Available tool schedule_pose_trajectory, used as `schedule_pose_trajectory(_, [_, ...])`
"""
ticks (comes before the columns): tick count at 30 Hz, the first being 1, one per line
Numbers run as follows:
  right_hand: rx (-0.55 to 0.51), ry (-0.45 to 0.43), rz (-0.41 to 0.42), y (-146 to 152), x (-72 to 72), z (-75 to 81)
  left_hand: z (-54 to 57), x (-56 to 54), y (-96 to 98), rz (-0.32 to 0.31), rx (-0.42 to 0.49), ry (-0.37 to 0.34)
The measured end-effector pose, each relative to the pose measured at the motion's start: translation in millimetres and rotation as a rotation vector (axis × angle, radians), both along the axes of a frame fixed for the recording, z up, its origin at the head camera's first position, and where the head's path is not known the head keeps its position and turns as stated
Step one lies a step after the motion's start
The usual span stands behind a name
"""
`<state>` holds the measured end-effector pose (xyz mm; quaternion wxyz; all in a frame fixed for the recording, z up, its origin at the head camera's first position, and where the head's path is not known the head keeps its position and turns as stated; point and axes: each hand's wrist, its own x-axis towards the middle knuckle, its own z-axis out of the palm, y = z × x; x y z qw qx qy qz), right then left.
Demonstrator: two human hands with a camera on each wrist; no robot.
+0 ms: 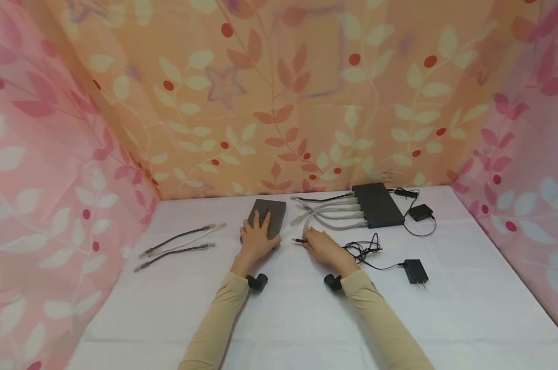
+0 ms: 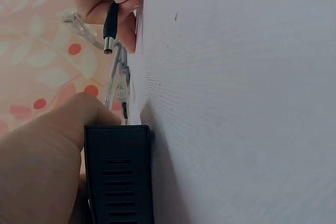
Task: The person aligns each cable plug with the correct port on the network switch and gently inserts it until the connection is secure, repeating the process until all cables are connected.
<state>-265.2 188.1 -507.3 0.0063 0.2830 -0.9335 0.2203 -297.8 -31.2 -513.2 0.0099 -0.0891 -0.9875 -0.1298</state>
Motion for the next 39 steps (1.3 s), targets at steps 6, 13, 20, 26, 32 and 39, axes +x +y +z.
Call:
schedule_pose_trajectory(6, [-0.026, 0.051, 0.008, -1.4, -3.8, -5.9, 6.7, 4.2, -1.8, -0.01, 0.029, -0.001])
schedule_pose_trajectory(13, [-0.012, 0.011, -0.037, -8.6, 5.6, 4.0, 4.3, 7.6, -4.0, -0.032, 0.024, 0.014])
schedule_pose_trajectory(20, [0.05, 0.03, -0.042, -9.2, 4.1, 2.1, 4.2, 14.5, -7.6, -0.061, 0.028, 0.013])
schedule_pose_trajectory(26, [0.039, 0.015, -0.042, -7.8, 3.1, 1.4, 5.1, 19.8, -10.2, -0.092, 0.027, 0.026])
schedule_pose_trajectory(32, [0.018, -0.02, -0.047, -8.1, 2.2, 1.0, 4.8, 28.7, -13.6, -0.117, 0.046, 0.025])
schedule_pose_trajectory(39, [-0.033, -0.06, -0.046, -4.6, 1.7, 1.8, 5.3, 41.7, -15.5, -0.151, 0.035, 0.008])
